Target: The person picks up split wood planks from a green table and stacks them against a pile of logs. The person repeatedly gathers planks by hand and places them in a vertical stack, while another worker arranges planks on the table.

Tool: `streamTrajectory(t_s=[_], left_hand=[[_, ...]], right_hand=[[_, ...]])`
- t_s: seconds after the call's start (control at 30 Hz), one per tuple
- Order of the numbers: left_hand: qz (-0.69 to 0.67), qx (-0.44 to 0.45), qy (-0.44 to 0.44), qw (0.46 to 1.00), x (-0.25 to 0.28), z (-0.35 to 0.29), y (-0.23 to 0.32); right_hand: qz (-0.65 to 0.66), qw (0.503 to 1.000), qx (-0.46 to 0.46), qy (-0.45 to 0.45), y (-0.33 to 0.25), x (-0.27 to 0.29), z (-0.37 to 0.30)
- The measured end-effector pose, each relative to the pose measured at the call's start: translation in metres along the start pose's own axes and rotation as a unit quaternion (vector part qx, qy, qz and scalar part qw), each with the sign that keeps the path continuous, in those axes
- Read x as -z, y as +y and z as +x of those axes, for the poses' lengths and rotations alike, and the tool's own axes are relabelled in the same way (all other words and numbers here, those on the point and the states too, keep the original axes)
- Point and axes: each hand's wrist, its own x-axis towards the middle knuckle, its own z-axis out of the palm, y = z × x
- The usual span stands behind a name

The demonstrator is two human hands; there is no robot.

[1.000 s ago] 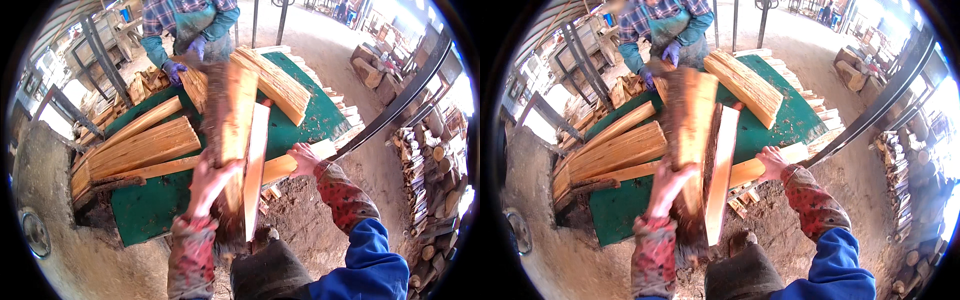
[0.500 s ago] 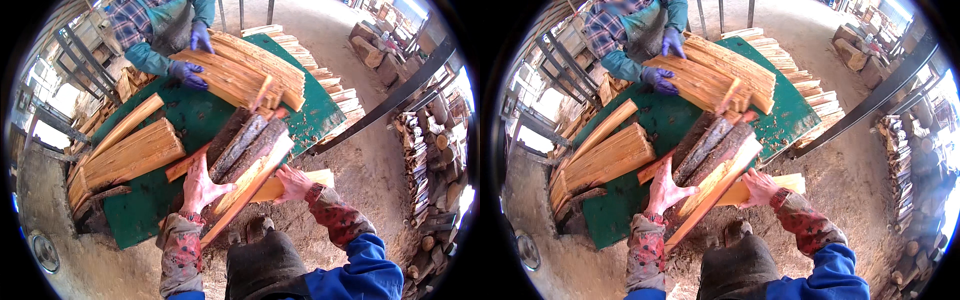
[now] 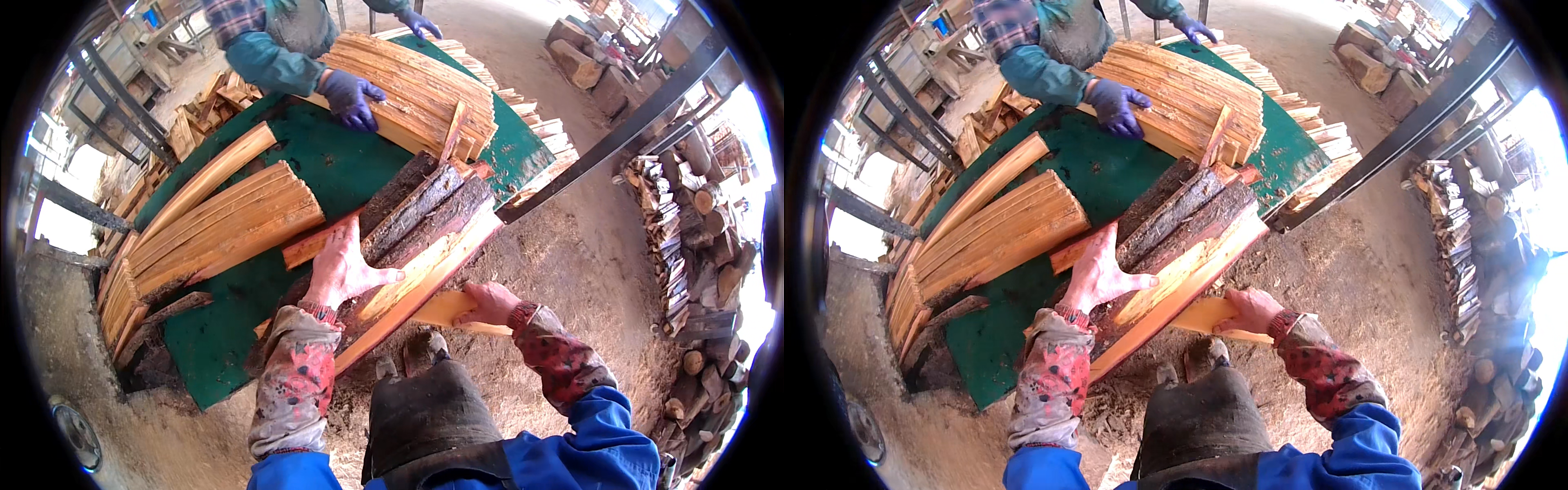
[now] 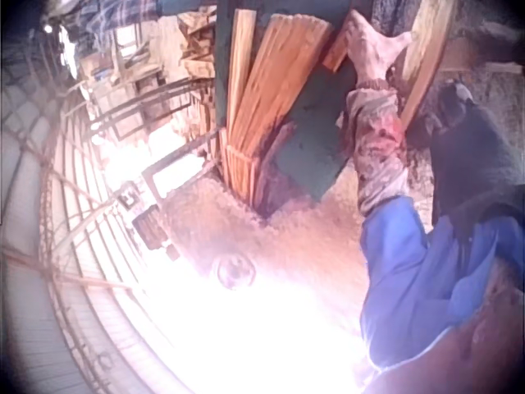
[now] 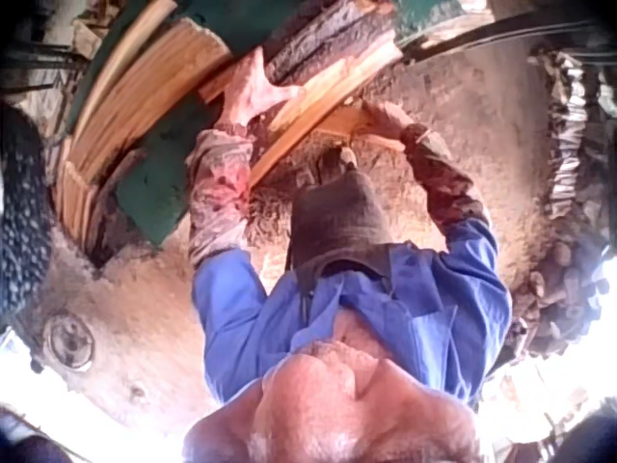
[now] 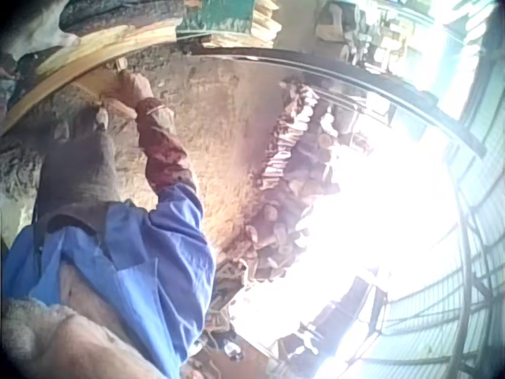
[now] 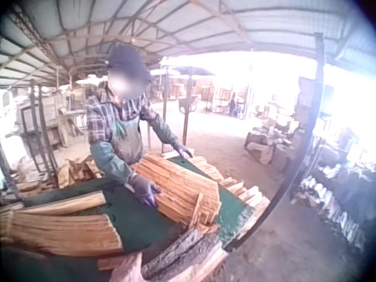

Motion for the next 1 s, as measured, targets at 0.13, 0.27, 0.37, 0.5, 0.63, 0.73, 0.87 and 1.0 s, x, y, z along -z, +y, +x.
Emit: streamTrajectory(t_s=[0.13, 0.27, 0.37, 0.5, 0.63, 0.73, 0.87, 1.0], left_hand=[[0.022, 0.015, -0.001, 1.0, 0.003, -0.005, 0.006], [0.098, -0.02, 0.07, 0.993, 0.014, -0.024, 0.027], [0.013, -0.091, 0.251, 0.964, 0.007, -0.074, 0.046], [-0.329, 0.052, 0.005, 0.943, -0.052, -0.171, 0.07], [-0.701, 0.273, 0.142, 0.643, -0.162, -0.167, 0.072], [-0.832, 0.225, 0.234, 0.449, -0.201, -0.147, 0.078], [-0.856, 0.159, 0.279, 0.406, -0.203, -0.108, 0.084], [-0.846, 0.194, 0.33, 0.372, -0.199, -0.096, 0.084]], right_hand=[[0.034, 0.999, -0.003, 0.018, -0.001, -0.01, 0.001], [0.03, 0.999, 0.005, 0.025, -0.004, -0.005, 0.003], [0.026, 1.0, -0.015, 0.007, -0.011, -0.002, 0.0], [0.056, 0.998, 0.016, 0.012, -0.016, 0.002, -0.006], [0.106, 0.992, 0.06, -0.024, -0.008, 0.006, -0.006], [0.109, 0.989, 0.077, -0.066, 0.001, 0.002, 0.004], [0.093, 0.987, 0.079, -0.105, 0.006, 0.004, 0.007], [-0.056, 0.958, 0.256, -0.114, 0.005, 0.057, 0.007]])
